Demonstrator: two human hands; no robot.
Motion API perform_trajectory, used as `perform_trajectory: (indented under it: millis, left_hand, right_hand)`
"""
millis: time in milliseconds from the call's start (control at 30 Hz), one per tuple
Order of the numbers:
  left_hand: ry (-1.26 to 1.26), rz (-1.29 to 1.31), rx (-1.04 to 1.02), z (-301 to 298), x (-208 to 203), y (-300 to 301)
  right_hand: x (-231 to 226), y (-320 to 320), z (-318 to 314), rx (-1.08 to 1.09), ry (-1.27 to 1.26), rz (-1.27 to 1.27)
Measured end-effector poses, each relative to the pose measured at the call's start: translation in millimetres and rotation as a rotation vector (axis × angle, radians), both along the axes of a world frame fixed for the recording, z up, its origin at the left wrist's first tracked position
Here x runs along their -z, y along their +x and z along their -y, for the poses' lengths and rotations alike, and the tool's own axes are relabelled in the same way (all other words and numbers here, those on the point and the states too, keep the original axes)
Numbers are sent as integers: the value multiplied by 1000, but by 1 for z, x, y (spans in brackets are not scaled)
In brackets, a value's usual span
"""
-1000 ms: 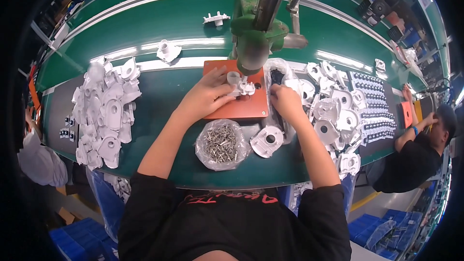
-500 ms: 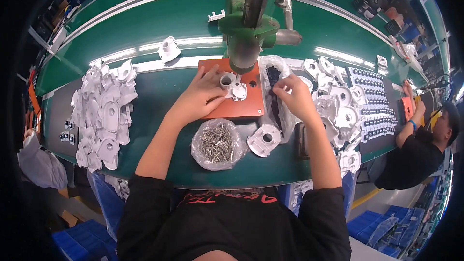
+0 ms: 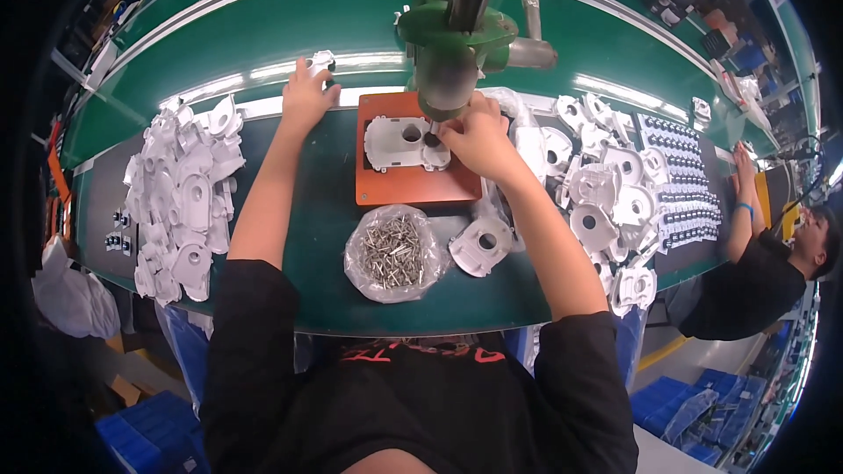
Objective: Assembling plastic components using a manual press machine and small fasteners on a factory line.
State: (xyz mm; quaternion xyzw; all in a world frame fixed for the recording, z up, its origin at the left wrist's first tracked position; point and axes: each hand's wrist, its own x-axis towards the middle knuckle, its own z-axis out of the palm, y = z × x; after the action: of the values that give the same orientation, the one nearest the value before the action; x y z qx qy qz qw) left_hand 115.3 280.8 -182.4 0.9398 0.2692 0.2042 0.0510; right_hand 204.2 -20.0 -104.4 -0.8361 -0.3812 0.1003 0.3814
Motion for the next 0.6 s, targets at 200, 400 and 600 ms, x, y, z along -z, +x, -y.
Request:
perform_trajectory:
  millis: [200,400,600]
  left_hand:
    - [81,76,50,6,-6,-23]
    - [25,-26,85,40,-64,-77]
    - [-291,66,661,127,-112,-73]
  right_hand:
    - [-9,-19,4,81,-56,235]
    - [-39,-77,29,-381,72,284]
    - [-27,-110,35,-459,-15,529]
